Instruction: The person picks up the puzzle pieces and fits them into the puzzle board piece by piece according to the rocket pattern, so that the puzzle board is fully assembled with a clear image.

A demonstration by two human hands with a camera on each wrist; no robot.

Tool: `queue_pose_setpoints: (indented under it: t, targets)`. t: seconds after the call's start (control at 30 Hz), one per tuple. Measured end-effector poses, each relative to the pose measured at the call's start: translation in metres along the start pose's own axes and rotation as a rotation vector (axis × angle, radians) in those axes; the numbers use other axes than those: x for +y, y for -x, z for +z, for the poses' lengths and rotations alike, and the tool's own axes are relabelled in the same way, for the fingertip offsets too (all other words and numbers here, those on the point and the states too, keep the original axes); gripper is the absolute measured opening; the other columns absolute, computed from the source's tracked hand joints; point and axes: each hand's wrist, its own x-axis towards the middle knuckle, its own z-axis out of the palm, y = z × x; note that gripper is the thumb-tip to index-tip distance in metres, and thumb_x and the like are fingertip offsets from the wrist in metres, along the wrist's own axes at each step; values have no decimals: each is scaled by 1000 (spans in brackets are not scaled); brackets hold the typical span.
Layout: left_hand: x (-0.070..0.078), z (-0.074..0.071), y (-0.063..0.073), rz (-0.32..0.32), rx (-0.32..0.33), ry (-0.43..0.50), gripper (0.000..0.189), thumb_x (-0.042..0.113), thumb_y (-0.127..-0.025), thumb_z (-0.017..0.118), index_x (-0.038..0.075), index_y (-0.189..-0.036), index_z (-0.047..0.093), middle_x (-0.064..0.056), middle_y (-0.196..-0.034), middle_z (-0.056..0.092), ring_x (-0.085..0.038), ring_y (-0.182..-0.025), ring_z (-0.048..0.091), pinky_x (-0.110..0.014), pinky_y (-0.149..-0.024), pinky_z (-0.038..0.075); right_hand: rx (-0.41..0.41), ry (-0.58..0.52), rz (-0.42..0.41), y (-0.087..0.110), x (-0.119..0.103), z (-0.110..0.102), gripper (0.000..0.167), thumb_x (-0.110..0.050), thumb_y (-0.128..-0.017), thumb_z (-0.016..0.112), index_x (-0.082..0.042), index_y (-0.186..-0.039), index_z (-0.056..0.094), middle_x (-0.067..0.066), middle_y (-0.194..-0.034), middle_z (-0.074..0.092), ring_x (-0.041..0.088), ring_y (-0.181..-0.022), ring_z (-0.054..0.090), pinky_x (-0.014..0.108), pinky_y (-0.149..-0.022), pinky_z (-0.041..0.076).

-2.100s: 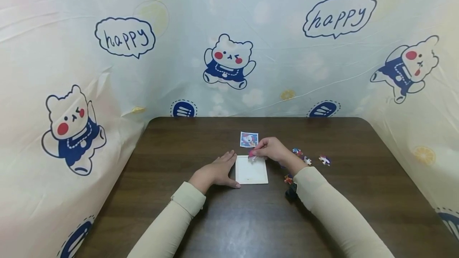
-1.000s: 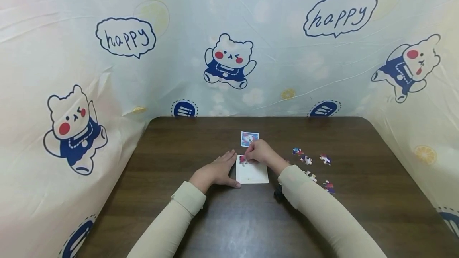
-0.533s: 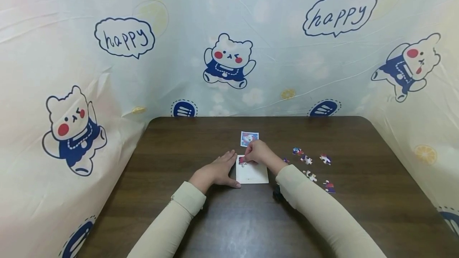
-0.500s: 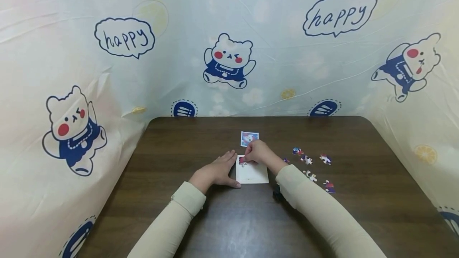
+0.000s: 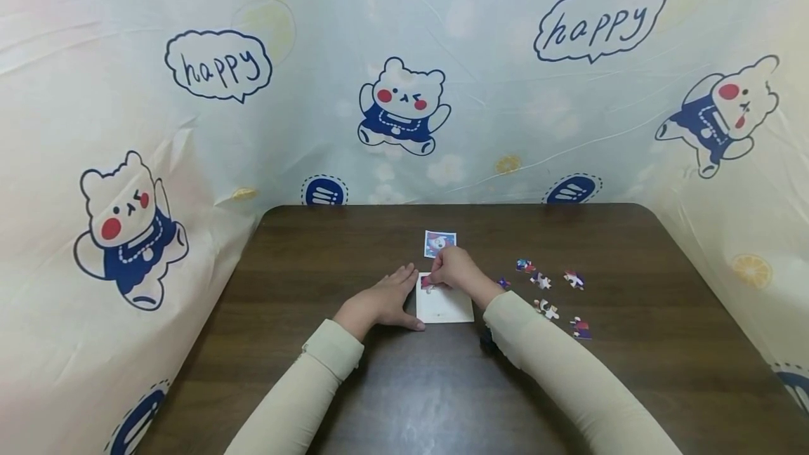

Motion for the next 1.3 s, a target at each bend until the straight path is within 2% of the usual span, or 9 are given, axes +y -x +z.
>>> queue_pose_setpoints:
  t: [0.37, 0.8, 1.0, 1.3]
  targets:
    - [0, 1, 0, 3, 3, -5, 111, 60, -80, 74, 4, -158, 19, -15, -165, 11, -29, -151, 8, -45, -120, 16, 68, 69, -34, 7, -5, 2, 29, -20, -79, 85, -9, -67, 61, 1, -57, 57, 15, -52, 52, 26, -47, 39]
    - [-2, 1, 0, 20, 9, 7, 112, 62, -79, 74, 5, -158, 19, -14, -165, 10, -29, -151, 8, -46, -120, 17, 93, 82, -53, 6, -2, 5, 30, -21, -80, 84, -10, -65, 62, 0, -56, 57, 14, -52, 51, 26, -47, 38]
    - [-2, 0, 1, 6, -2, 12, 113, 63, -79, 74, 5, -158, 18, -13, -165, 9, -28, -151, 6, -46, -120, 16, 79, 38, -58, 7, 1, 3, 27, -22, -82, 83, -10, -67, 64, 0, -59, 59, 13, -52, 53, 25, -47, 40]
    - [-2, 1, -1, -18, -11, 11, 113, 66, -77, 73, 8, -159, 19, -11, -165, 9, -27, -152, 6, -45, -120, 16, 45, -113, -41, 9, 9, -4, 21, -23, -86, 79, -9, -74, 70, 4, -67, 66, 13, -54, 57, 24, -49, 47]
